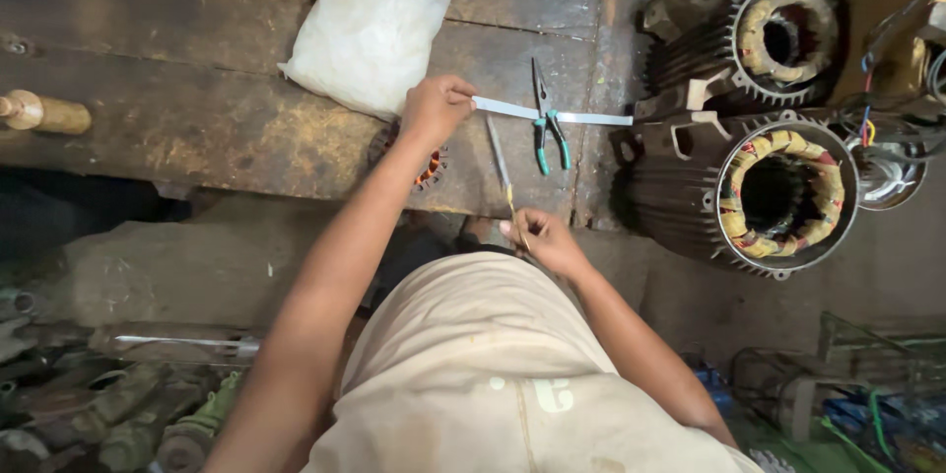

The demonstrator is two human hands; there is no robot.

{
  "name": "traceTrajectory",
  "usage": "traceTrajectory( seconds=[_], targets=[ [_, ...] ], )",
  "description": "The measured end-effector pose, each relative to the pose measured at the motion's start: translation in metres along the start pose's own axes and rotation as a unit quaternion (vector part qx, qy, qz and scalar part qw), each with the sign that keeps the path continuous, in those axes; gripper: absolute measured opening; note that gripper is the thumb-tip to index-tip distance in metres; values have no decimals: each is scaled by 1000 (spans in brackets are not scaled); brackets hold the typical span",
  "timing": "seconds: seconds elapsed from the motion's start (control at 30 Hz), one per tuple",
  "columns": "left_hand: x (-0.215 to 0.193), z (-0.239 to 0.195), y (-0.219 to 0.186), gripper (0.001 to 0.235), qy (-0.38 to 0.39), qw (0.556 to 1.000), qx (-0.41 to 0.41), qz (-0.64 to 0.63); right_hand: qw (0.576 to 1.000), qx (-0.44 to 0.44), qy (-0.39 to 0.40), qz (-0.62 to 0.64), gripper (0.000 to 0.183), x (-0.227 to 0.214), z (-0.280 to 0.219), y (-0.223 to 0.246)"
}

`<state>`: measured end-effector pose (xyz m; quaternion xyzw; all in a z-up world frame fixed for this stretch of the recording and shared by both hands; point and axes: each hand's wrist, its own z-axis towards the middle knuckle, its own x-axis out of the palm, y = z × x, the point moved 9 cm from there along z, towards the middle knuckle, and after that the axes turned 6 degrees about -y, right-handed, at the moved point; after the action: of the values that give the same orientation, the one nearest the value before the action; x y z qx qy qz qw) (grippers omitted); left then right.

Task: The person works on a small electrical component, likely a motor rotor, on a wooden workbench. They use scissors and pliers to cut and insert white insulating material into the slots of the component.

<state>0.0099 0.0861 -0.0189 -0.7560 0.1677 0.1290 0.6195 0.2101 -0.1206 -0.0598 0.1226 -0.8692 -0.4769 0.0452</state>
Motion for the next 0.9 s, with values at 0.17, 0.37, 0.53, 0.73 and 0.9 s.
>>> traceTrajectory(
  seconds=[0.17, 0.37, 0.53, 0.73, 0.9],
  targets=[
    [3, -14, -3, 19, -17, 997, -56, -49, 987, 114, 36, 106, 44, 20, -6, 0],
    [10, -22, 3, 19, -25, 991, -72, -110, 987, 59, 8, 150, 43, 41, 27, 19],
    [18, -23, 14, 17, 0, 985, -71, -155, 986, 41, -12, 159, 41, 41, 25, 4],
    [11, -41, -9, 20, 26, 979, -11, -202, 991, 6, 8, 132, 44, 26, 6, 17],
    [7, -67, -33, 17, 23, 948, -13, -318, 990, -92, 71, 82, 45, 24, -17, 53]
  ],
)
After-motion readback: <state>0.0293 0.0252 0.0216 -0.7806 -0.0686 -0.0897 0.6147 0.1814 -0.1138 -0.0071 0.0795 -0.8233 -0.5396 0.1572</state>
